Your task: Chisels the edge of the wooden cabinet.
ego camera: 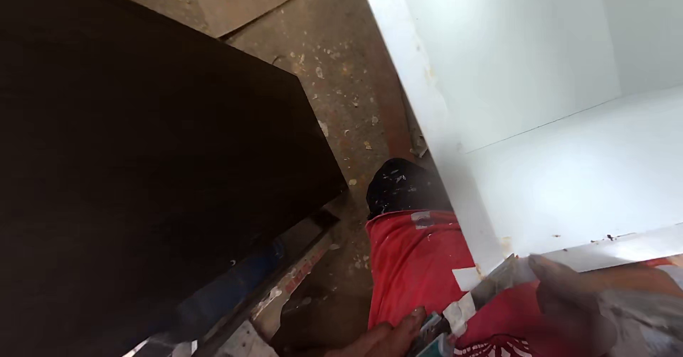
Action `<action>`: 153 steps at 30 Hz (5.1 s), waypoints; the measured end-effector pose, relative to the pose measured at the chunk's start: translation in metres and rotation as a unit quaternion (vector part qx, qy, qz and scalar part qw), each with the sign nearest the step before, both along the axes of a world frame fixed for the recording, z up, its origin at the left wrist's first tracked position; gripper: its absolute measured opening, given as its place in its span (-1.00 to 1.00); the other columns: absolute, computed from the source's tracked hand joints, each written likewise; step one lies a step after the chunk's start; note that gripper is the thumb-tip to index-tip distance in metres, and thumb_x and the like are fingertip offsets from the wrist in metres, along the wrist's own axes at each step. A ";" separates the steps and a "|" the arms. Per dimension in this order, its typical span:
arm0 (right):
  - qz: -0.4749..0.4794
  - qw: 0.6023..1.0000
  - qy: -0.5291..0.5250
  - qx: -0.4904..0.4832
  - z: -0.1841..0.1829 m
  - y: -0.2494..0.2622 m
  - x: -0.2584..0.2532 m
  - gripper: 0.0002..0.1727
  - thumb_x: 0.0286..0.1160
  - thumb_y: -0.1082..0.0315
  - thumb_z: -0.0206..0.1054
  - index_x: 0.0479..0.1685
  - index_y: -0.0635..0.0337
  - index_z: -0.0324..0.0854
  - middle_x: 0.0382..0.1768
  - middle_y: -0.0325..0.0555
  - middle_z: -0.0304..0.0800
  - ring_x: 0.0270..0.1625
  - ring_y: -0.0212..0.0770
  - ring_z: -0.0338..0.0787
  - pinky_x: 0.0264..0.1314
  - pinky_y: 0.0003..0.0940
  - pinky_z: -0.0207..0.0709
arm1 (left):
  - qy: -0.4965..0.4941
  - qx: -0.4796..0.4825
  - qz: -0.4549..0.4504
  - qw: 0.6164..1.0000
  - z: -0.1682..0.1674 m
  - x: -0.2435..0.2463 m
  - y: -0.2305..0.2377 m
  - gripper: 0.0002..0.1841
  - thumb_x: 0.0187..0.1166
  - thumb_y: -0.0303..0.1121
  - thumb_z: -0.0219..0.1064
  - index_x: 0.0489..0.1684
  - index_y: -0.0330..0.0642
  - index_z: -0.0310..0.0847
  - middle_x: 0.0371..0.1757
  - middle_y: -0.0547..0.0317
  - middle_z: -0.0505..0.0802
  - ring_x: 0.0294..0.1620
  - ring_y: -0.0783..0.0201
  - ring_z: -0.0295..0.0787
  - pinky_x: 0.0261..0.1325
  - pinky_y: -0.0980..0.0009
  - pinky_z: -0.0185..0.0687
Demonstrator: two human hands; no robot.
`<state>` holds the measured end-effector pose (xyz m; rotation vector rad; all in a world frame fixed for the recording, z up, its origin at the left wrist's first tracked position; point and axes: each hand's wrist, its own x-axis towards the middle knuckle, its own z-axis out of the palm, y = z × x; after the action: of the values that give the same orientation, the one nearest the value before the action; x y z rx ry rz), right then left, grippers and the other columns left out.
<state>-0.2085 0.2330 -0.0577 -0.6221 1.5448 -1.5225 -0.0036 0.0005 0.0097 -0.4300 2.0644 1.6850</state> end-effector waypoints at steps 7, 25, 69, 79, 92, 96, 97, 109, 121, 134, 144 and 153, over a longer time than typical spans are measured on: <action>-0.101 0.992 0.048 0.054 0.007 -0.018 0.018 -0.73 0.55 0.44 0.37 0.15 0.33 0.76 0.02 -0.37 0.91 0.06 -0.76 0.76 0.22 -0.79 0.57 | 0.032 -0.016 0.017 0.999 -0.004 0.004 0.009 -0.40 0.88 -0.02 0.02 0.65 -0.34 0.43 0.06 -0.13 0.84 -0.02 0.34 0.80 0.12 0.41 0.73; 0.005 0.967 0.237 -0.091 -0.028 -0.002 -0.004 -0.54 0.64 0.43 0.28 0.51 0.29 0.49 0.11 -0.26 0.84 -0.51 -0.58 0.65 -0.59 -0.64 0.58 | 0.083 -0.033 0.077 0.993 -0.023 0.018 0.043 -0.60 0.90 -0.05 -0.07 0.42 0.09 0.61 -0.48 0.43 0.66 -0.66 0.51 0.49 -0.65 0.57 0.48; -0.015 0.969 0.237 -0.064 -0.024 -0.003 -0.001 -0.47 0.66 0.37 0.30 0.63 0.21 0.47 -0.39 -0.30 0.78 -0.66 -0.52 0.59 -0.74 -0.64 0.51 | 0.122 -0.068 0.076 0.987 -0.034 0.016 0.047 -0.50 0.89 -0.07 -0.06 0.58 -0.16 0.51 -0.37 0.38 0.68 -0.52 0.55 0.52 -0.46 0.59 0.55; -0.004 0.968 0.244 -0.067 -0.029 0.002 -0.002 -0.50 0.65 0.28 0.33 0.58 0.01 0.53 -0.38 -0.31 0.78 -0.56 -0.49 0.65 -0.54 -0.56 0.64 | 0.098 -0.103 0.082 0.986 -0.023 0.014 0.055 -0.45 0.89 -0.11 -0.05 0.69 -0.29 0.39 -0.11 0.12 0.83 -0.29 0.40 0.71 -0.16 0.41 0.72; 0.001 0.968 0.239 -0.082 -0.037 0.007 -0.002 -0.63 0.69 0.24 0.33 0.43 -0.03 0.59 0.04 -0.33 0.86 -0.32 -0.57 0.75 -0.31 -0.61 0.69 | 0.092 -0.085 0.072 0.989 -0.018 0.013 0.054 -0.46 0.90 -0.19 -0.04 0.67 -0.43 0.36 -0.07 -0.06 0.84 -0.28 0.31 0.74 -0.15 0.34 0.74; -0.001 0.968 0.238 -0.076 -0.039 0.008 -0.004 -0.64 0.68 0.23 0.34 0.40 -0.03 0.60 0.06 -0.32 0.86 -0.31 -0.57 0.76 -0.30 -0.61 0.69 | 0.088 -0.066 0.064 0.992 -0.016 0.011 0.047 -0.46 0.91 -0.18 -0.05 0.65 -0.45 0.37 -0.13 -0.04 0.82 -0.31 0.31 0.72 -0.19 0.35 0.72; 0.001 0.968 0.240 -0.072 -0.039 0.008 -0.004 -0.63 0.68 0.22 0.34 0.41 -0.04 0.60 0.04 -0.33 0.86 -0.30 -0.56 0.77 -0.28 -0.59 0.71 | 0.086 -0.061 0.061 0.993 -0.015 0.011 0.046 -0.46 0.91 -0.19 -0.05 0.65 -0.45 0.38 -0.14 -0.03 0.82 -0.31 0.31 0.72 -0.19 0.36 0.72; -0.014 0.967 0.245 -0.062 -0.041 0.011 -0.004 -0.59 0.63 0.18 0.39 0.43 -0.08 0.59 0.19 -0.36 0.84 -0.18 -0.54 0.82 -0.17 -0.56 0.76 | 0.081 -0.036 0.051 0.995 -0.015 0.012 0.038 -0.47 0.91 -0.18 -0.05 0.67 -0.38 0.37 -0.12 0.03 0.82 -0.32 0.37 0.69 -0.20 0.41 0.70; 0.026 0.960 0.262 -0.092 -0.038 0.007 -0.006 -0.66 0.65 0.26 0.37 0.36 -0.01 0.64 0.01 -0.38 0.85 -0.25 -0.59 0.77 -0.20 -0.60 0.73 | 0.090 -0.041 0.061 0.993 -0.018 0.015 0.041 -0.47 0.91 -0.18 -0.04 0.67 -0.37 0.38 -0.16 0.07 0.80 -0.34 0.39 0.68 -0.23 0.42 0.70; -0.011 0.965 0.253 -0.066 -0.041 0.010 -0.004 -0.56 0.64 0.19 0.37 0.48 -0.05 0.58 0.08 -0.31 0.87 -0.35 -0.53 0.76 -0.33 -0.55 0.72 | 0.083 -0.034 0.056 0.994 -0.017 0.014 0.034 -0.48 0.90 -0.17 -0.04 0.68 -0.31 0.39 -0.19 0.16 0.78 -0.41 0.45 0.62 -0.35 0.50 0.64; -0.002 0.965 0.252 -0.074 -0.042 0.010 -0.005 -0.55 0.64 0.18 0.38 0.50 -0.05 0.59 0.06 -0.30 0.86 -0.38 -0.53 0.73 -0.37 -0.56 0.70 | 0.096 -0.040 0.054 0.993 -0.024 0.016 0.032 -0.47 0.91 -0.13 -0.06 0.69 -0.27 0.39 -0.19 0.19 0.78 -0.40 0.45 0.63 -0.34 0.50 0.65; 0.026 0.956 0.275 -0.097 -0.040 0.009 -0.006 -0.58 0.67 0.25 0.36 0.47 -0.02 0.57 0.03 -0.35 0.85 -0.27 -0.57 0.76 -0.22 -0.59 0.74 | 0.088 -0.060 0.052 0.993 -0.016 0.014 0.038 -0.47 0.90 -0.15 -0.04 0.68 -0.32 0.39 -0.15 0.12 0.80 -0.37 0.44 0.65 -0.28 0.49 0.67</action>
<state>-0.2145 0.2417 -0.0973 -1.2743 1.7698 -1.5476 0.0103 0.0382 -0.0064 -0.4486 2.3171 1.7175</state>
